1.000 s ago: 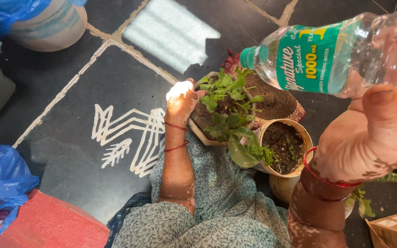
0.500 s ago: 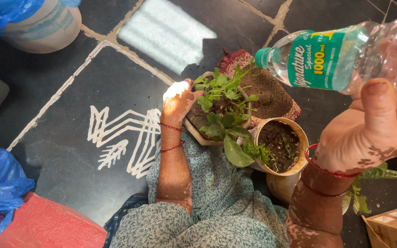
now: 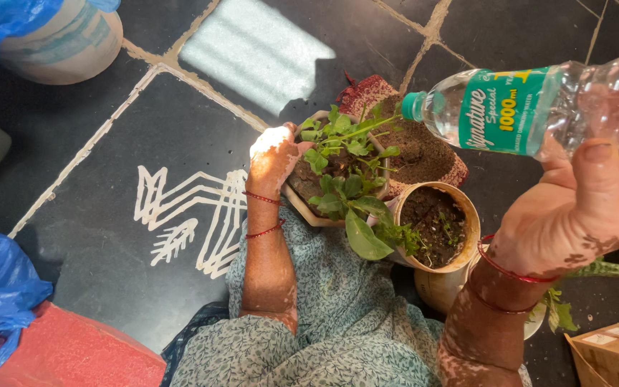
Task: The person waters several potted plants using a plastic water bottle. They pour water into the soil of each pot and then use their hands to adjust the leaves and soil.
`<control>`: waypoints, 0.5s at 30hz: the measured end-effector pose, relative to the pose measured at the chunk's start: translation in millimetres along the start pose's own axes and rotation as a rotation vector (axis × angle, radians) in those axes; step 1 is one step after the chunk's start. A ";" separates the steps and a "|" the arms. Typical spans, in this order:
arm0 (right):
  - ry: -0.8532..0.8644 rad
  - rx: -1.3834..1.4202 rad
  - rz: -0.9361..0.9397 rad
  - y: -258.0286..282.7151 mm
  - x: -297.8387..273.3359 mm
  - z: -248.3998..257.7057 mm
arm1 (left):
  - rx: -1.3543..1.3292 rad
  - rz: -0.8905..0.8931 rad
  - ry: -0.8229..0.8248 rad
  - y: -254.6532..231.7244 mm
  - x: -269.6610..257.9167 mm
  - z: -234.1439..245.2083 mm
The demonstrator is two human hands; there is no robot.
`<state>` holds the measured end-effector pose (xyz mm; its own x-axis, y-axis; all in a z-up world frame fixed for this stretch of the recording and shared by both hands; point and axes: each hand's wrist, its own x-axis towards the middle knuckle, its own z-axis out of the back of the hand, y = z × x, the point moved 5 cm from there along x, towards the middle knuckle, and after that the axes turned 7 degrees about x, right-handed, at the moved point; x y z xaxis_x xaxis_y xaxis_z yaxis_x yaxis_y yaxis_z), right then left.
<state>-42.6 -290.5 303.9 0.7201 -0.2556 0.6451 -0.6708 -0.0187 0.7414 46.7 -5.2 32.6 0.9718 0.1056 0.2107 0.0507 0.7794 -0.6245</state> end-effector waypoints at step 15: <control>-0.089 -0.069 0.010 -4.3 -21.4 24.6 | -0.160 -0.287 0.081 -29.9 -5.2 6.8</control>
<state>-59.6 -308.7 282.3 0.6924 -0.3406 0.6361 -0.6621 0.0504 0.7477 38.6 -24.9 55.3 0.9274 -0.1586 0.3387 0.3543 0.6625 -0.6599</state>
